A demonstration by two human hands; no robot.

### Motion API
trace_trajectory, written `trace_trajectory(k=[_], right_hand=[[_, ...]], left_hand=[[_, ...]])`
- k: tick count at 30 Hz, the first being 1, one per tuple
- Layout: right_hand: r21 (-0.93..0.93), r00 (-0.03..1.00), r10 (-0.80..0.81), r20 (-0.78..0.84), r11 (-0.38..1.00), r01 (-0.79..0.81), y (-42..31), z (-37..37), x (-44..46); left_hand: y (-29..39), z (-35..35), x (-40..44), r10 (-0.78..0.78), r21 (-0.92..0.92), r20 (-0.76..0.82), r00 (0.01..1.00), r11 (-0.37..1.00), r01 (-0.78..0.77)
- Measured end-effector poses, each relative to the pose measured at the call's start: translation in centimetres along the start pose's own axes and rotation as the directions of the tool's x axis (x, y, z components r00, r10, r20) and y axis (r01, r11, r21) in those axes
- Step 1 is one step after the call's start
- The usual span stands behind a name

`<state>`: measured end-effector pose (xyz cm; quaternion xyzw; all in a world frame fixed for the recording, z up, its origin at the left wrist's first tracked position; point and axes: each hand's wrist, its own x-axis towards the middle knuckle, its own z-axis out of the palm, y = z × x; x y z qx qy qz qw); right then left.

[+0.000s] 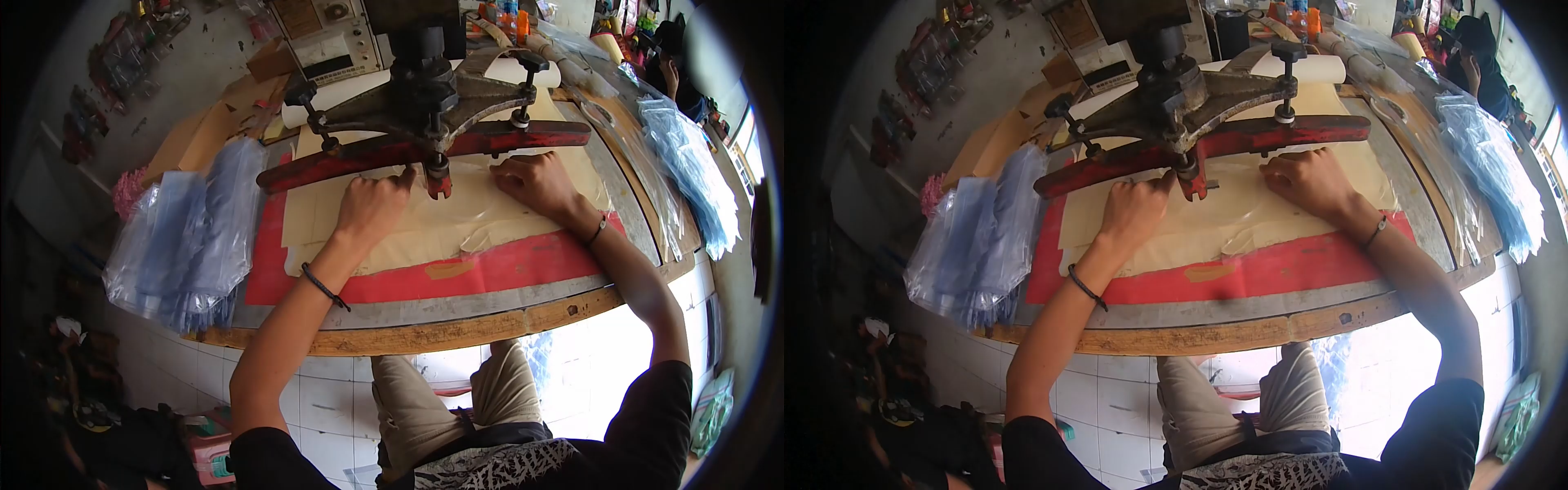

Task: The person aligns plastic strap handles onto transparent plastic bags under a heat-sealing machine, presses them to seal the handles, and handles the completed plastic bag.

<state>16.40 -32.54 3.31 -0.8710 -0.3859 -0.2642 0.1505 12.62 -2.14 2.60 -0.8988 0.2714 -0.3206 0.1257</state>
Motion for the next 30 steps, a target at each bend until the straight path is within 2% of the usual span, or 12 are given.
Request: trace_trajectory(k=[3, 9, 13, 19, 23, 24, 27, 30], right_hand=[[-0.017, 0.999, 0.040, 0.023, 0.999, -0.040, -0.6, -0.4, 0.1], [-0.023, 0.998, -0.059, 0.003, 0.998, 0.059, 0.4, 0.2, -0.3], [-0.032, 0.996, 0.008, 0.090, 0.999, -0.005, -0.1, -0.3, -0.3], [-0.025, 0.996, -0.088, -0.001, 0.996, 0.088, 0.5, -0.1, -0.5], [-0.081, 0.993, -0.115, -0.014, 0.990, 0.113, 0.4, -0.3, -0.7], [-0.084, 0.985, -0.170, -0.040, 0.983, 0.166, 0.6, -0.3, -0.5], [-0.119, 0.990, -0.140, 0.000, 0.983, 0.139, 0.6, -0.2, -0.8], [-0.090, 0.989, -0.150, -0.020, 0.985, 0.147, 0.5, -0.3, -0.7]], left_hand=[[0.1, 0.2, 0.0, -0.017, -0.057, -0.011, 1.000, 0.998, 0.016], [0.3, -0.2, -0.1, -0.065, -0.049, 0.043, 0.997, 0.997, 0.067], [0.4, -0.2, 0.0, -0.081, -0.039, 0.051, 0.995, 0.996, 0.083], [0.6, -0.6, 0.1, -0.093, 0.028, 0.099, 0.991, 0.995, 0.091], [-0.2, 0.0, -0.5, -0.047, -0.030, -0.007, 0.999, 0.998, 0.046], [-0.4, 0.0, -0.6, -0.025, -0.058, -0.057, 0.998, 0.998, 0.022], [-0.5, 0.4, -0.8, -0.023, -0.069, -0.145, 0.989, 0.998, 0.013], [-0.1, 0.2, -0.8, -0.097, -0.044, -0.156, 0.983, 0.995, 0.091]])
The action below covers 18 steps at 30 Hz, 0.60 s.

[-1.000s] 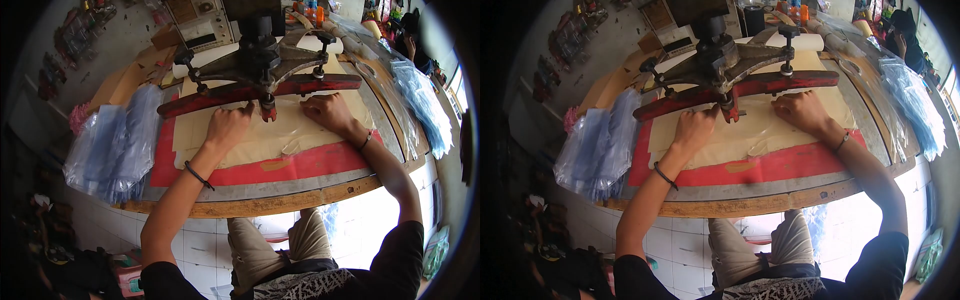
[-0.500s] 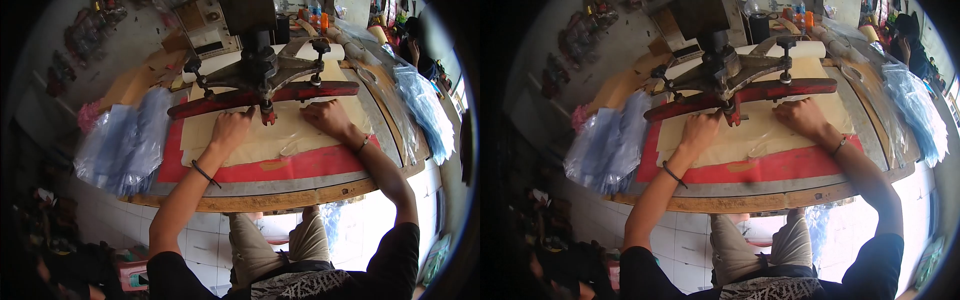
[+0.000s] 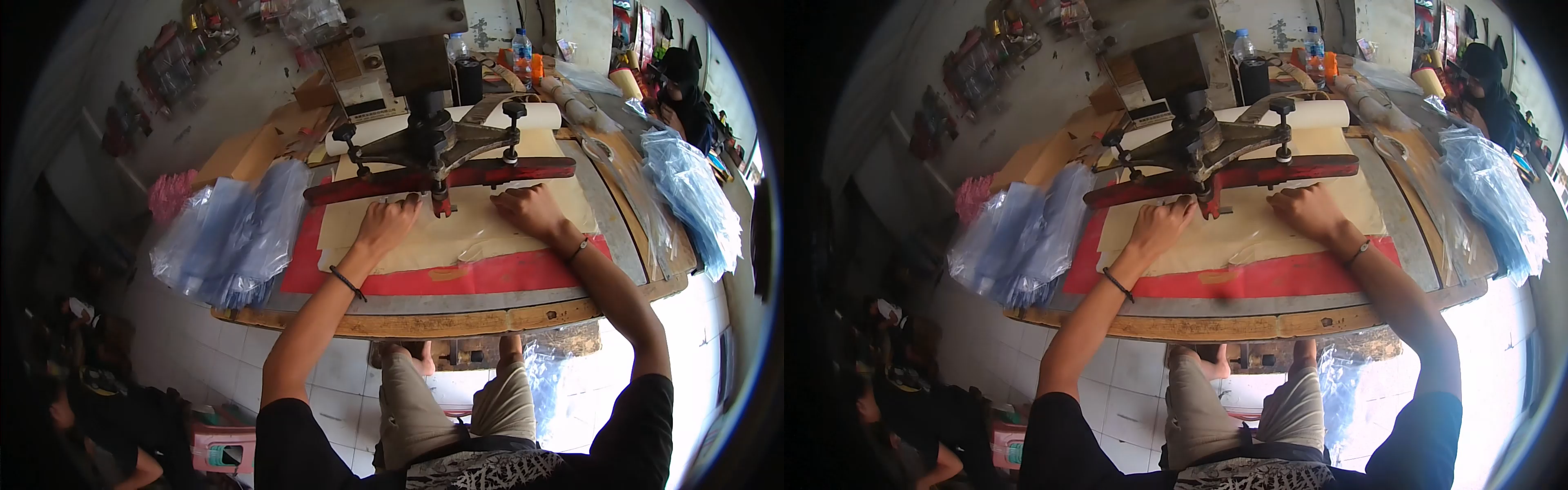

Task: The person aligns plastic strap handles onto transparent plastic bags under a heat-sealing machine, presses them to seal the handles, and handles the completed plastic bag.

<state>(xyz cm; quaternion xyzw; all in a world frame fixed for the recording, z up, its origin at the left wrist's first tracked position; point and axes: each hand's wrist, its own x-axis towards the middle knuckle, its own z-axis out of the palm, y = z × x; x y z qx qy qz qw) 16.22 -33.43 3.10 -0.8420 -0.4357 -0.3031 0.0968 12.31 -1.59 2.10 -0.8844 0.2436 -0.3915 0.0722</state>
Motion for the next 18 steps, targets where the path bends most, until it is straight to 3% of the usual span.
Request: trace_trajectory(k=[9, 18], right_hand=[[-0.007, 0.997, 0.058, 0.047, 0.998, -0.057, -0.7, -0.7, 0.5], [0.029, 0.998, 0.059, -0.014, 0.998, -0.058, -0.9, 0.1, 1.0]], left_hand=[[0.7, -0.5, 0.0, -0.068, 0.060, 0.214, 0.974, 0.997, 0.056], [0.7, 0.0, 0.1, -0.049, 0.038, 0.281, 0.959, 0.999, 0.039]])
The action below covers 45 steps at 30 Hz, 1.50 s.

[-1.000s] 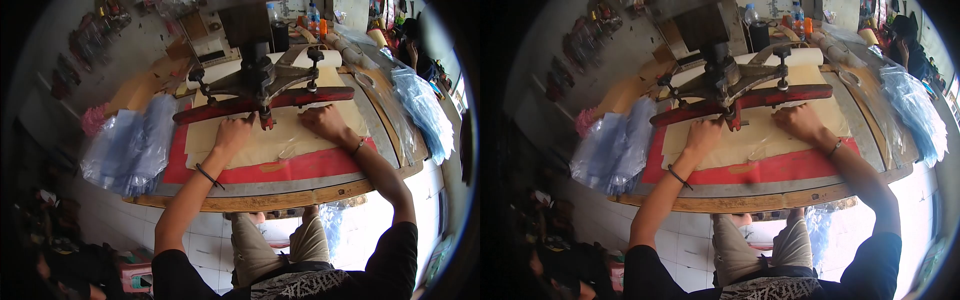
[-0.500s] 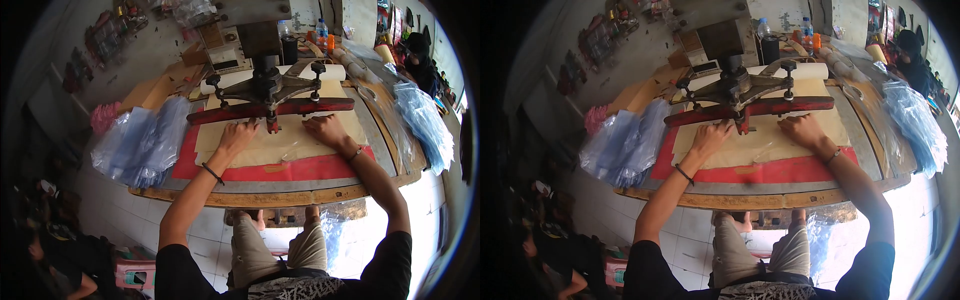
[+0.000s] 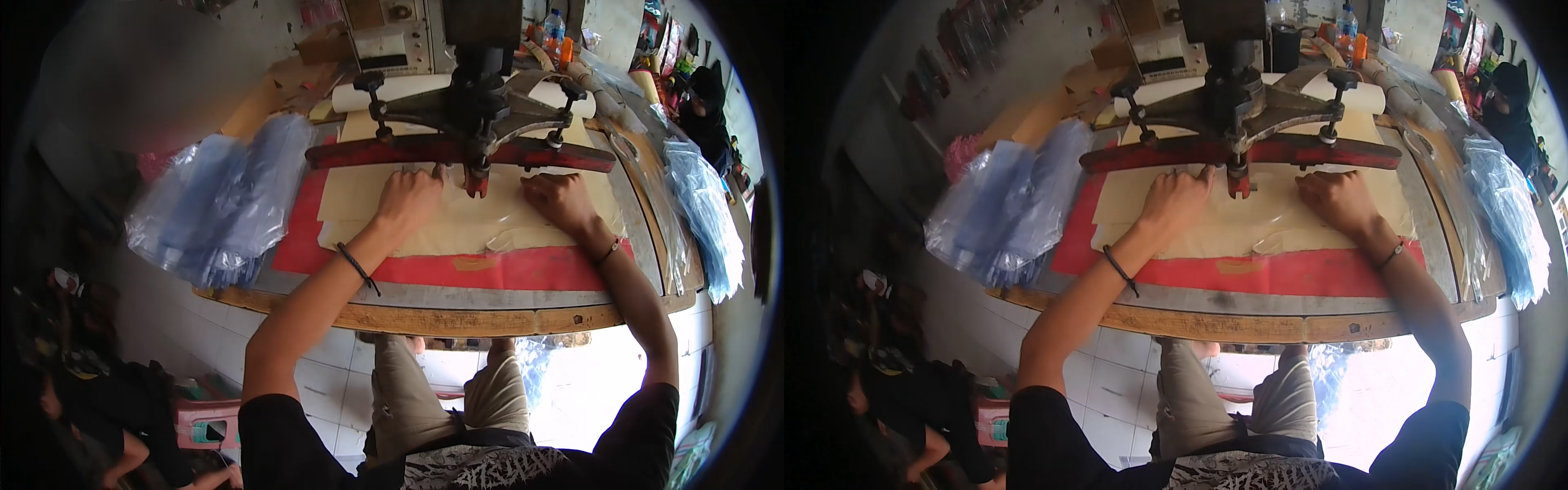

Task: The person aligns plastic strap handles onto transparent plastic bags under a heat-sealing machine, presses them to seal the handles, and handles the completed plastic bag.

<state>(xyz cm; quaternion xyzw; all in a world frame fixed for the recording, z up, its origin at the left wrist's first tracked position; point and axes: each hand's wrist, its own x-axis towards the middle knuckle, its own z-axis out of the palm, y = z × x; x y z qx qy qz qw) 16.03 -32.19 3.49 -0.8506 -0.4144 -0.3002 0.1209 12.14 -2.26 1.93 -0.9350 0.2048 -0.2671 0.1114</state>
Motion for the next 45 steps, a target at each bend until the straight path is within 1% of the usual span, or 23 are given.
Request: trace_trajectory(k=[3, 4, 7, 11, 14, 17, 20, 22, 23, 26, 29, 32, 35, 37, 38, 41, 44, 45], right_hand=[[0.023, 1.000, 0.003, -0.009, 1.000, -0.003, -0.1, 0.1, 0.1], [0.028, 1.000, 0.006, -0.007, 1.000, -0.006, 0.1, 0.3, 0.1], [0.018, 1.000, 0.013, 0.000, 1.000, -0.013, -0.1, 0.1, 0.2], [0.006, 1.000, 0.023, 0.017, 1.000, -0.023, 0.1, 0.3, 0.0], [0.020, 1.000, 0.021, 0.012, 1.000, -0.022, 0.2, 0.2, 0.0], [0.017, 1.000, 0.021, 0.015, 1.000, -0.021, 0.3, 0.3, -0.1], [0.014, 1.000, 0.022, 0.013, 1.000, -0.022, 0.2, 0.2, -0.1], [0.021, 0.999, 0.035, 0.012, 0.999, -0.036, 0.2, 0.3, -0.1], [0.028, 1.000, 0.015, -0.005, 1.000, -0.014, 0.2, 0.3, -0.2], [0.028, 0.998, -0.033, -0.047, 0.999, 0.035, 0.4, 0.1, 0.1], [0.021, 0.998, -0.043, -0.049, 0.999, 0.044, 0.2, -0.1, -0.1], [0.011, 0.996, -0.068, -0.060, 0.998, 0.069, 0.3, -0.2, -0.2], [0.013, 0.992, -0.111, -0.067, 0.994, 0.112, 0.3, -0.6, -0.2], [0.038, 0.985, -0.154, -0.081, 0.987, 0.157, 0.3, -1.0, -0.1], [0.013, 0.983, -0.172, -0.071, 0.985, 0.173, 0.2, -1.2, -0.2], [0.021, 0.974, -0.203, -0.104, 0.978, 0.206, 0.2, -1.4, -0.2], [0.009, 0.968, -0.243, -0.068, 0.970, 0.244, 0.1, -2.4, -0.1], [0.027, 0.971, -0.231, -0.062, 0.972, 0.233, 0.0, -2.5, -0.2]], left_hand=[[-0.1, -0.3, 0.3, 0.030, -0.032, 0.023, 0.999, 0.999, -0.029], [0.3, -1.1, 0.4, -0.007, -0.063, 0.018, 1.000, 0.998, 0.008], [0.1, -1.0, 0.5, 0.035, -0.081, -0.004, 0.999, 0.996, -0.035], [0.0, -0.6, 0.8, 0.048, -0.108, -0.047, 0.998, 0.993, -0.053], [0.1, -0.5, 0.9, 0.058, -0.055, -0.073, 0.996, 0.997, -0.062], [0.3, -0.6, 1.1, 0.043, -0.079, -0.038, 0.998, 0.996, -0.046], [0.3, -0.5, 0.9, 0.065, -0.071, -0.089, 0.994, 0.995, -0.071], [0.3, -0.7, 0.8, 0.048, -0.057, -0.018, 0.999, 0.997, -0.049], [0.3, -0.9, 0.8, 0.040, -0.048, 0.015, 0.999, 0.998, -0.039], [0.1, -1.2, 0.6, 0.039, -0.023, 0.006, 0.999, 0.999, -0.039], [-0.1, -2.3, 0.7, 0.025, -0.006, 0.099, 0.995, 1.000, -0.025], [-1.4, -2.1, 0.4, 0.051, -0.056, 0.068, 0.996, 0.997, -0.047], [-2.2, -1.7, 0.5, 0.028, -0.047, 0.105, 0.994, 0.999, -0.023], [-2.4, -2.6, 0.5, 0.050, -0.148, 0.128, 0.990, 0.989, -0.030], [-2.5, -3.1, 0.4, 0.063, -0.198, 0.140, 0.988, 0.980, -0.035], [-3.0, -4.9, 0.2, 0.067, -0.283, 0.152, 0.986, 0.959, -0.022], [-4.0, -5.4, -0.2, 0.091, -0.482, 0.041, 0.995, 0.874, -0.060], [-4.3, -5.8, -0.2, 0.075, -0.502, 0.095, 0.993, 0.865, -0.018]])
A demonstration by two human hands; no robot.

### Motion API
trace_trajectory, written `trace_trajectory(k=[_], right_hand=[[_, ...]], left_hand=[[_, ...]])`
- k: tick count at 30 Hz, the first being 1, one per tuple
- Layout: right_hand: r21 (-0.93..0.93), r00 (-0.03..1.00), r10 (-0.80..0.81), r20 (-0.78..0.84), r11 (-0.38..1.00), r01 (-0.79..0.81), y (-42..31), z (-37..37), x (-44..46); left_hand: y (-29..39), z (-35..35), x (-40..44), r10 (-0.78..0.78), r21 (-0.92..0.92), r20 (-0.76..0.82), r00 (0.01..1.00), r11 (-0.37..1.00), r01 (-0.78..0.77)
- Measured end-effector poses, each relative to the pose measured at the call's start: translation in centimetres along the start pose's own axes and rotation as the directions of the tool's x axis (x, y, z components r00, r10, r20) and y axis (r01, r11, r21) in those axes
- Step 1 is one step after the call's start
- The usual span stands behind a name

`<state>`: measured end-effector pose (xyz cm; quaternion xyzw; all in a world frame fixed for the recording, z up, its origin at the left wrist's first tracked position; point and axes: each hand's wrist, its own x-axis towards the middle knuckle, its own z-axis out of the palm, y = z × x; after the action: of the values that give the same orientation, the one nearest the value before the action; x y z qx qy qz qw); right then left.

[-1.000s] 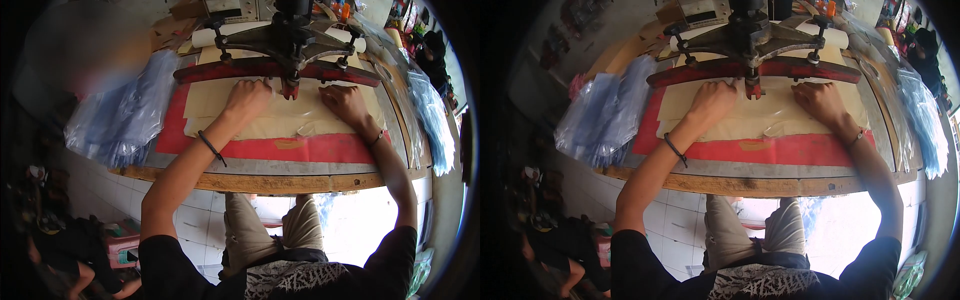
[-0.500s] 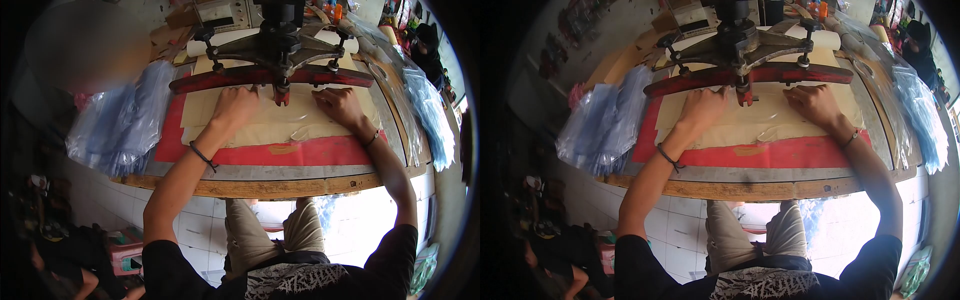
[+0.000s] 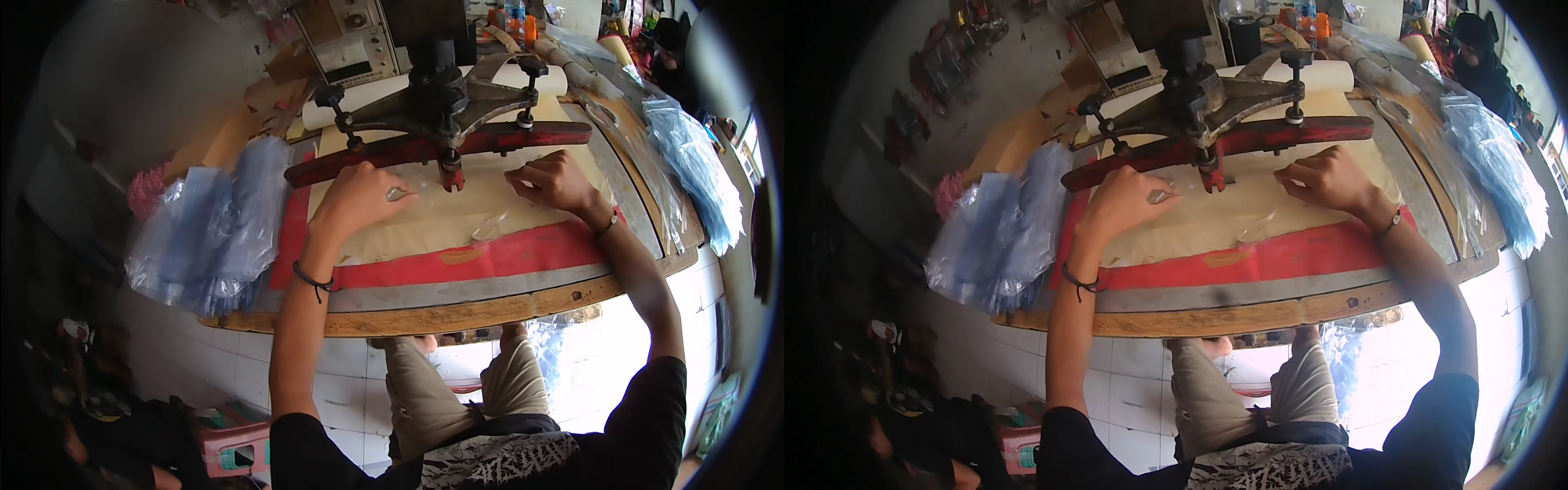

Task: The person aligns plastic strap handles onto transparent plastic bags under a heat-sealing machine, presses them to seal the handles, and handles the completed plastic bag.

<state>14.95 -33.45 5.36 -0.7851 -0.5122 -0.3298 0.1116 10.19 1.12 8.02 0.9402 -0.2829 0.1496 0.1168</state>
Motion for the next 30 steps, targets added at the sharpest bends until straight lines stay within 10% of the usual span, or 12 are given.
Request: trace_trajectory(k=[5, 11, 20, 26, 30], right_hand=[[0.111, 0.994, 0.067, 0.086, 0.991, -0.076, 0.1, -0.2, -0.1], [0.249, 0.763, 0.299, 0.574, 0.823, -0.510, 0.1, -4.2, 1.4], [-0.022, 0.305, 0.489, 0.817, 0.555, -0.831, 3.2, -6.0, -0.9], [0.051, 0.334, 0.556, 0.761, 0.463, -0.885, 3.4, -5.1, -1.1], [0.099, 0.409, 0.520, 0.750, 0.523, -0.847, 4.2, -4.2, -1.7]], left_hand=[[0.4, -3.1, 0.4, -0.379, 0.188, 0.425, 0.822, 0.925, 0.330], [-3.6, 0.2, -1.3, -0.522, 0.035, 0.360, 0.773, 0.836, 0.548], [-4.5, 0.8, -0.6, -0.261, -0.474, 0.493, 0.830, 0.719, 0.508], [-4.8, -0.5, -1.4, -0.101, -0.665, 0.692, 0.715, 0.297, 0.685], [-5.0, -0.9, -1.7, -0.008, -0.661, 0.709, 0.705, 0.343, 0.668]])
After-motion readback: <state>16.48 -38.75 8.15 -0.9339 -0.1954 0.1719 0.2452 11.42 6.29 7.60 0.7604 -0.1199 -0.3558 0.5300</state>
